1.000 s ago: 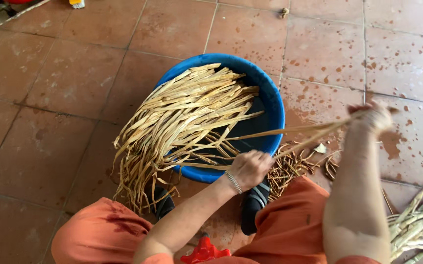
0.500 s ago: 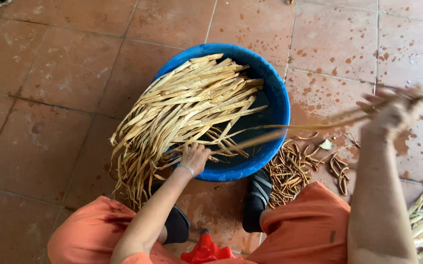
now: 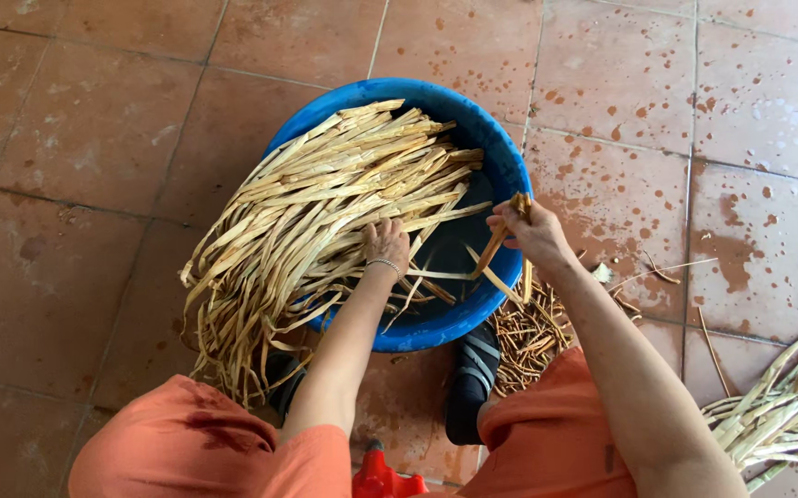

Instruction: The person sits on the floor in front of a blue basin of water filled with dried palm leaf strips. They take strips one at a time, bend and snap off the hard end sections, strip away the brittle outer parts, and drop the discarded pieces on the floor beside them while keeping the usable strips in the basin.

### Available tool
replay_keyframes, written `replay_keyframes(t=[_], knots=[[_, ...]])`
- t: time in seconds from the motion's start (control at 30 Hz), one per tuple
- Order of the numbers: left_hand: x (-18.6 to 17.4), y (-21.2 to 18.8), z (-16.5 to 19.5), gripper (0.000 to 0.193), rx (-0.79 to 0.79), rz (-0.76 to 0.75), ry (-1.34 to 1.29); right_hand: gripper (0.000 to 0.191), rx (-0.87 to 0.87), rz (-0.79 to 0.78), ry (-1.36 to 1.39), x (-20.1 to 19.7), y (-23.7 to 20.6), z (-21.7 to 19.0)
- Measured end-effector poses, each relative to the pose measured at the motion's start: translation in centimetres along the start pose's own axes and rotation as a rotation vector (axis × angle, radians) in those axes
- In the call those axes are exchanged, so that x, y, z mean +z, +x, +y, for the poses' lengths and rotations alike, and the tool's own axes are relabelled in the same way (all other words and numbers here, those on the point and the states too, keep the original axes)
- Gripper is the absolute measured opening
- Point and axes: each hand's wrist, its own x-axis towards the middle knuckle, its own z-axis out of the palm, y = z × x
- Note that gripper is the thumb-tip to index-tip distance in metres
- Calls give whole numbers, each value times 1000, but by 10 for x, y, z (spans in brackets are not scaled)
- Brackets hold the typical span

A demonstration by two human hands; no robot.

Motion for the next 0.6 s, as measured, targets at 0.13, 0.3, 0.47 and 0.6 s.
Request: replay_keyframes(t=[0.13,0.3,0.47,0.6], knots=[[0,0,1,18,19,116,-261,28,102,140,138,-13,7,-6],[-30,-35,4,14,200,637,-771,27,-77,218,289,-24,11,-10],[-80,-91,17,28,344,756,-854,29,128,165,285,-18,10,-22],[-121,-136,40,32,416,739,-930,43,264,54,325,9,5,-37]])
